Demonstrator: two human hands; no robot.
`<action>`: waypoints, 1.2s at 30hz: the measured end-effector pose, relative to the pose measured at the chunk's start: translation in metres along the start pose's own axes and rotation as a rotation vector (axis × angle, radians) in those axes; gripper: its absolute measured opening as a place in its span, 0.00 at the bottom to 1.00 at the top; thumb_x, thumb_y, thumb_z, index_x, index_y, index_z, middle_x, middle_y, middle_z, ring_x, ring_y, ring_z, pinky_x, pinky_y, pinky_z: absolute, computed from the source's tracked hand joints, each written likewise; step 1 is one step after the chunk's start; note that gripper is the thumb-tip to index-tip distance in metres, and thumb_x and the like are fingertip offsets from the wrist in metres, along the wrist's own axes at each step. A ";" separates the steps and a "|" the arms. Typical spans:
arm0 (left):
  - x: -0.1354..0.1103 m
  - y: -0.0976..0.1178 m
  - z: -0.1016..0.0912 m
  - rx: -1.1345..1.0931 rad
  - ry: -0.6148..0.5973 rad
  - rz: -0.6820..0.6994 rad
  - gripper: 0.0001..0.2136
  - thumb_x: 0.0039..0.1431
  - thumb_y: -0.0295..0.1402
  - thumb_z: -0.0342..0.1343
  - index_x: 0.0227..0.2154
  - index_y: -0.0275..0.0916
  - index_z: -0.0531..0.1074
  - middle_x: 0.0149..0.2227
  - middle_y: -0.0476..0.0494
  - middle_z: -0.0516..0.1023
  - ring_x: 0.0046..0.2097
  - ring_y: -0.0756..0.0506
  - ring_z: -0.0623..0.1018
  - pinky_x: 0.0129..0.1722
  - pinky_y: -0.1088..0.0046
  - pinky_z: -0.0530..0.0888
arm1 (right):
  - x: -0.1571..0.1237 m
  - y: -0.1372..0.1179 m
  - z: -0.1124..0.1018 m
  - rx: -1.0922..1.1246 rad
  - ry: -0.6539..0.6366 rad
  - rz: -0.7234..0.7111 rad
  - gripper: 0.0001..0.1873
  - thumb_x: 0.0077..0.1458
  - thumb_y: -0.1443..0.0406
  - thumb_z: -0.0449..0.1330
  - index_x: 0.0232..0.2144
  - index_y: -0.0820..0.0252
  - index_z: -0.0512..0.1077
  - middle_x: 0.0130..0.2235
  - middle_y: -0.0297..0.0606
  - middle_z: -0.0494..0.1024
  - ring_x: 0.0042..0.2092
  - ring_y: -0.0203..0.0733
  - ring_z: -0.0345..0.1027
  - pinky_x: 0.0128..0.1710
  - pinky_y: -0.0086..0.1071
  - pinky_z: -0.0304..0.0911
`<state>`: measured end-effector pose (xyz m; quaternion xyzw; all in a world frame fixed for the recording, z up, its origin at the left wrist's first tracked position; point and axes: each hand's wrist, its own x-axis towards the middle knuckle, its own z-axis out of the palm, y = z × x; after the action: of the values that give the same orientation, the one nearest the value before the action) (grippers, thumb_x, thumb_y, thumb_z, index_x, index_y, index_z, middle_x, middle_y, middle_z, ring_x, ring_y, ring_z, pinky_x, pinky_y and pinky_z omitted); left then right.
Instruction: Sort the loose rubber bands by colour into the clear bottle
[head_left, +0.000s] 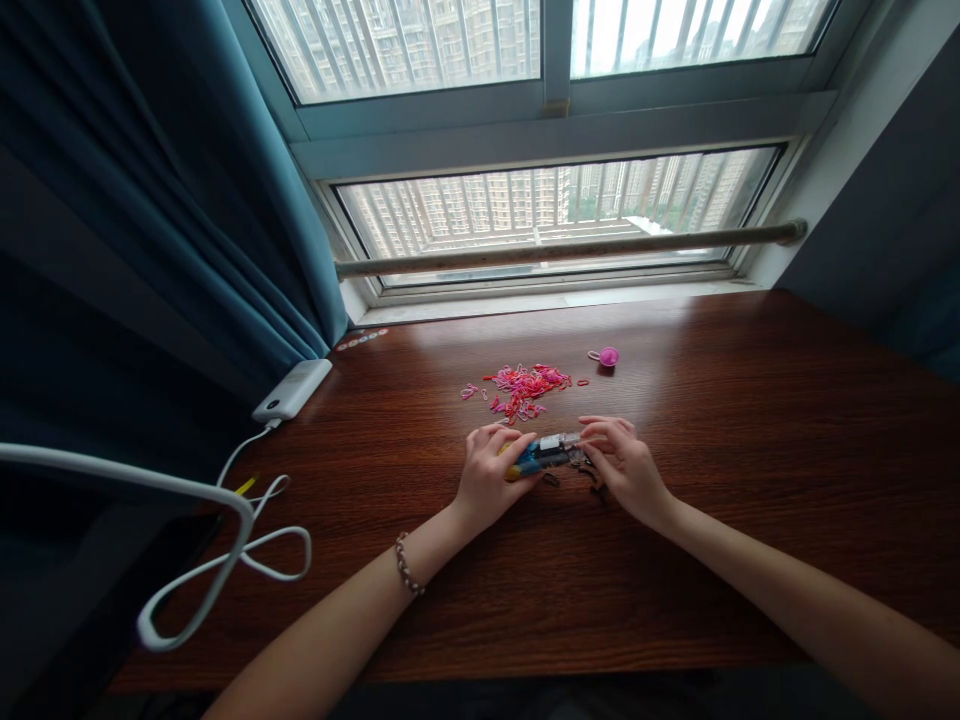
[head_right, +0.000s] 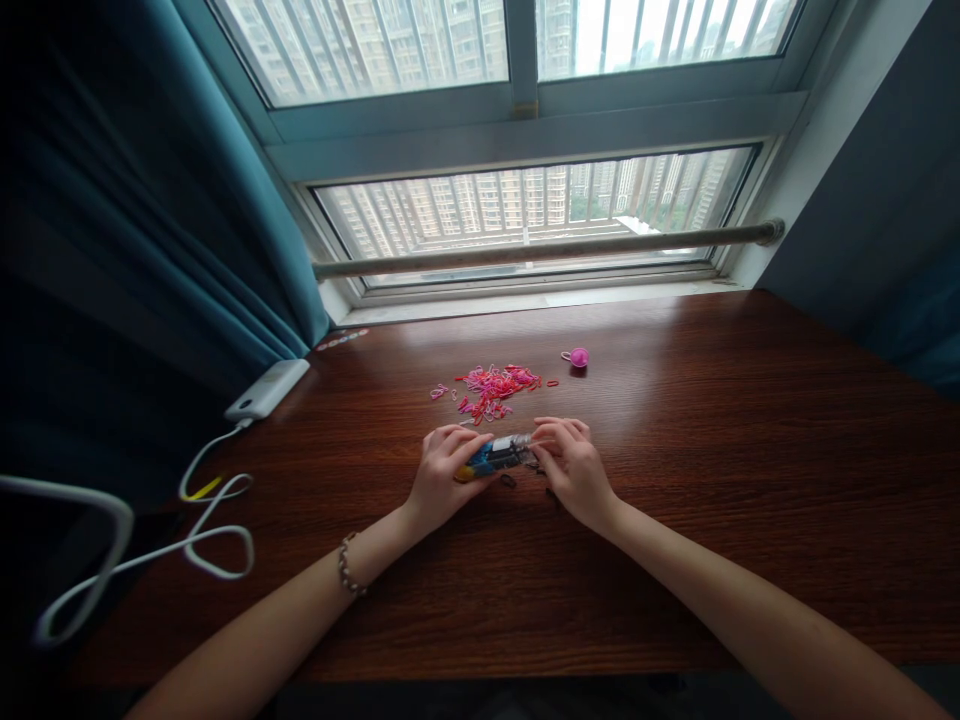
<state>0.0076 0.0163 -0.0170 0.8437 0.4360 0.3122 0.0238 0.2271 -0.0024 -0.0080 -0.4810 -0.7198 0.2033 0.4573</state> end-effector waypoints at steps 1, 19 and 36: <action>0.000 0.000 0.000 0.003 0.005 -0.001 0.20 0.48 0.41 0.58 0.45 0.46 0.68 0.41 0.43 0.72 0.47 0.40 0.65 0.48 0.60 0.58 | 0.001 -0.002 -0.001 -0.004 -0.062 -0.030 0.06 0.56 0.65 0.50 0.36 0.57 0.65 0.43 0.41 0.73 0.50 0.44 0.63 0.56 0.48 0.47; 0.003 -0.006 -0.001 -0.231 0.165 -0.233 0.14 0.53 0.36 0.54 0.42 0.39 0.65 0.42 0.41 0.70 0.46 0.43 0.68 0.47 0.63 0.63 | 0.005 -0.006 -0.007 0.058 -0.025 -0.030 0.10 0.57 0.63 0.50 0.40 0.57 0.67 0.38 0.40 0.75 0.42 0.41 0.68 0.43 0.37 0.63; 0.002 -0.010 0.001 -0.400 0.184 -0.327 0.14 0.52 0.37 0.54 0.41 0.38 0.64 0.42 0.41 0.69 0.46 0.44 0.68 0.47 0.65 0.64 | 0.014 0.017 -0.011 -0.225 -0.250 -0.075 0.13 0.55 0.65 0.51 0.22 0.59 0.70 0.29 0.38 0.73 0.34 0.39 0.67 0.37 0.33 0.63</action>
<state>0.0022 0.0245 -0.0198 0.7087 0.4964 0.4596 0.2002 0.2432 0.0162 -0.0080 -0.4728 -0.8070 0.1624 0.3146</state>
